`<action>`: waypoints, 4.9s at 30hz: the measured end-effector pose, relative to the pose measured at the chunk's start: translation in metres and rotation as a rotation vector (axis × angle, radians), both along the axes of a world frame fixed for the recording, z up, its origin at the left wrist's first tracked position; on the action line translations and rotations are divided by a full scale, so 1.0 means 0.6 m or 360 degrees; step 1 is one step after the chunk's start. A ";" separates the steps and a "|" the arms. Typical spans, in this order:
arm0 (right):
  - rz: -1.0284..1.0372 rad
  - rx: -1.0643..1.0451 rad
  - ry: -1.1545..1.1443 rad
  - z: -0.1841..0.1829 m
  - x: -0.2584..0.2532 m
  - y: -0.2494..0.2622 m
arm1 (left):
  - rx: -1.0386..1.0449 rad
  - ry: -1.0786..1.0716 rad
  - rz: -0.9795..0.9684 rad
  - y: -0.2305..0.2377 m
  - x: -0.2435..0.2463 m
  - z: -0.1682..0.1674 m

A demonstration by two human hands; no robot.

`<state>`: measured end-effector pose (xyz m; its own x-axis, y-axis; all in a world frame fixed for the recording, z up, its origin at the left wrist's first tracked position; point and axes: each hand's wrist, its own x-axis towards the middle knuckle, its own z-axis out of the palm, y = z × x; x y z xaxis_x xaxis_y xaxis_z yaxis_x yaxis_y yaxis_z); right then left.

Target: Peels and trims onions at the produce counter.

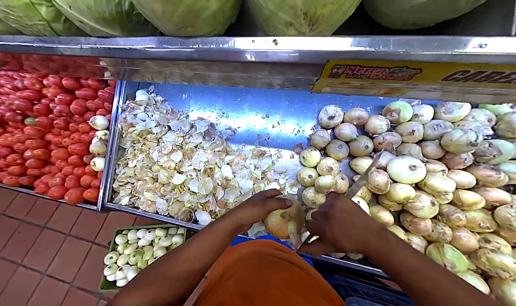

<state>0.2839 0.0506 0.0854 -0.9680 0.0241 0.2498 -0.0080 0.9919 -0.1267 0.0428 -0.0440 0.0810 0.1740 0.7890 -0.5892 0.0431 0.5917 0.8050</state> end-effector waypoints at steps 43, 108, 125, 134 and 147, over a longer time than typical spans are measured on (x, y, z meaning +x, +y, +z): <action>-0.0761 -0.0824 -0.0927 -0.060 -0.047 0.006 | -0.0078 -0.0216 0.1078 0.052 -0.023 0.017; -0.1019 -0.1118 -0.0870 -0.038 -0.078 0.024 | 0.0157 -0.0247 0.1321 0.022 0.059 -0.036; -0.0897 -0.1022 -0.0970 -0.030 -0.071 0.038 | 0.0196 -0.0243 0.1199 0.015 0.062 -0.040; -0.0979 -0.0469 -0.0385 -0.068 -0.063 0.023 | 0.0170 -0.0230 0.0886 0.009 0.025 -0.038; -0.0668 -0.0748 -0.0873 -0.089 -0.081 -0.038 | -0.0227 -0.0223 0.1390 0.081 0.001 -0.063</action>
